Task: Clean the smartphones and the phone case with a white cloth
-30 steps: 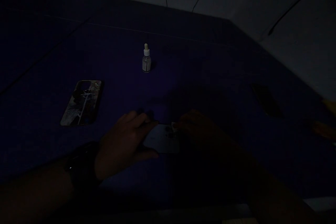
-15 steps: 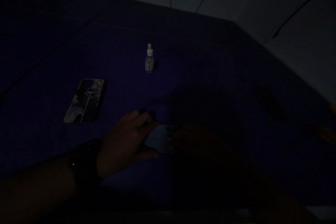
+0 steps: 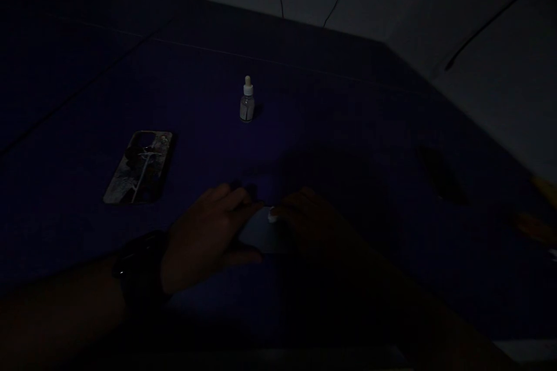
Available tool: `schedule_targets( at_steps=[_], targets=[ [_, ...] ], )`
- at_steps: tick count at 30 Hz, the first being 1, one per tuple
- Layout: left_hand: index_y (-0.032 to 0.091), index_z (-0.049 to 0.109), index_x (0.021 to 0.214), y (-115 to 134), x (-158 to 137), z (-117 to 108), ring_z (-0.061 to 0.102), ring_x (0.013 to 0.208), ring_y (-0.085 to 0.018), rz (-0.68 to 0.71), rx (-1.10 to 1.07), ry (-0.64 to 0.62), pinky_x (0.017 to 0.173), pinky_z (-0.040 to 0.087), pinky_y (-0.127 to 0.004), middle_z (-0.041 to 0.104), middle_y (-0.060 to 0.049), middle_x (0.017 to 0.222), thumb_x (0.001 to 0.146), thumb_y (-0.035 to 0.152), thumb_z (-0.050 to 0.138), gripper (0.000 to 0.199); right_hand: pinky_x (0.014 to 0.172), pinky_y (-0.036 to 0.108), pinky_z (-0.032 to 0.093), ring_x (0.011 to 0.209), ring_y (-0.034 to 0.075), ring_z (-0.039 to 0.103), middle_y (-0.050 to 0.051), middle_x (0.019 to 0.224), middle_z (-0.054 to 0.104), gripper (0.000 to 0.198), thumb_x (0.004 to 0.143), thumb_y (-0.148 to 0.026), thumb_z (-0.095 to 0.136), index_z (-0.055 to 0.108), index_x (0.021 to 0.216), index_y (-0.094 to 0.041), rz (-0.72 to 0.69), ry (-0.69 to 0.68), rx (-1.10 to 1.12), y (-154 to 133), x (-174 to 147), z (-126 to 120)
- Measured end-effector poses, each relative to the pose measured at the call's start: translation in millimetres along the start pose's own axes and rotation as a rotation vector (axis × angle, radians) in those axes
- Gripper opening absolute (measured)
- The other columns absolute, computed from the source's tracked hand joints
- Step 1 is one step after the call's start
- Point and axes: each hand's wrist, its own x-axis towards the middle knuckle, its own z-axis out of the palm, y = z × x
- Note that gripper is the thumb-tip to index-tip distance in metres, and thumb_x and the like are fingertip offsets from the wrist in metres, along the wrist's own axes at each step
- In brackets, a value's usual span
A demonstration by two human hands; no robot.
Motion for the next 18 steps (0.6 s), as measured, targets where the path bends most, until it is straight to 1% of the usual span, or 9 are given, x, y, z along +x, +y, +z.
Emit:
schedule_targets(
  at_steps=[5,7,10,13,16,18],
  targets=[
    [0.026,0.061,0.131,0.7,-0.3,-0.2,0.054,0.101,-0.028,-0.004,0.01,-0.007,0.083,0.048,-0.041,0.061,-0.006,0.12,0.073,0.043,0.089,0.067,0.072,0.036,0.048,0.08,0.022,0.055,0.01,0.087,0.065,0.03,0.097,-0.005,0.041,0.069,0.094,-0.012,0.014,-0.03,0.014,11.9,-6.4,-12.4],
    [0.026,0.06,0.132,0.9,-0.8,-0.2,0.054,0.102,-0.028,-0.007,0.017,0.006,0.083,0.048,-0.04,0.061,-0.006,0.12,0.073,0.042,0.089,0.068,0.073,0.036,0.049,0.081,0.022,0.056,0.01,0.089,0.066,0.027,0.097,-0.005,0.043,0.069,0.1,-0.013,0.006,-0.052,0.048,14.8,-12.4,-16.6],
    [0.026,0.06,0.132,0.7,-1.0,-0.2,0.055,0.101,-0.027,0.013,0.016,0.016,0.082,0.048,-0.039,0.062,-0.006,0.118,0.073,0.043,0.088,0.068,0.073,0.036,0.05,0.081,0.021,0.057,0.01,0.092,0.067,0.026,0.098,-0.008,0.045,0.067,0.11,-0.013,-0.022,-0.033,0.079,15.2,-17.9,-15.7],
    [0.026,0.06,0.131,0.4,-0.6,-0.4,0.055,0.1,-0.027,0.021,0.008,0.021,0.082,0.048,-0.04,0.062,-0.006,0.117,0.072,0.044,0.089,0.067,0.075,0.037,0.05,0.082,0.021,0.057,0.011,0.094,0.068,0.024,0.1,-0.011,0.044,0.067,0.11,-0.011,-0.068,-0.016,0.068,14.7,-16.7,-13.5],
    [0.025,0.061,0.131,0.3,-0.4,-0.5,0.055,0.101,-0.028,0.007,0.01,0.026,0.082,0.047,-0.04,0.062,-0.007,0.119,0.072,0.044,0.089,0.067,0.077,0.036,0.051,0.086,0.021,0.058,0.01,0.098,0.07,0.022,0.101,-0.012,0.047,0.067,0.108,-0.013,-0.105,-0.091,0.099,17.8,-16.0,-19.6],
    [0.025,0.061,0.131,0.2,-0.4,-0.4,0.055,0.101,-0.028,0.008,0.009,0.015,0.082,0.047,-0.04,0.061,-0.008,0.12,0.072,0.044,0.089,0.068,0.076,0.034,0.051,0.086,0.019,0.059,0.008,0.098,0.071,0.02,0.1,-0.011,0.047,0.066,0.107,-0.014,-0.135,-0.128,0.112,19.7,-17.5,-24.7]
  ],
)
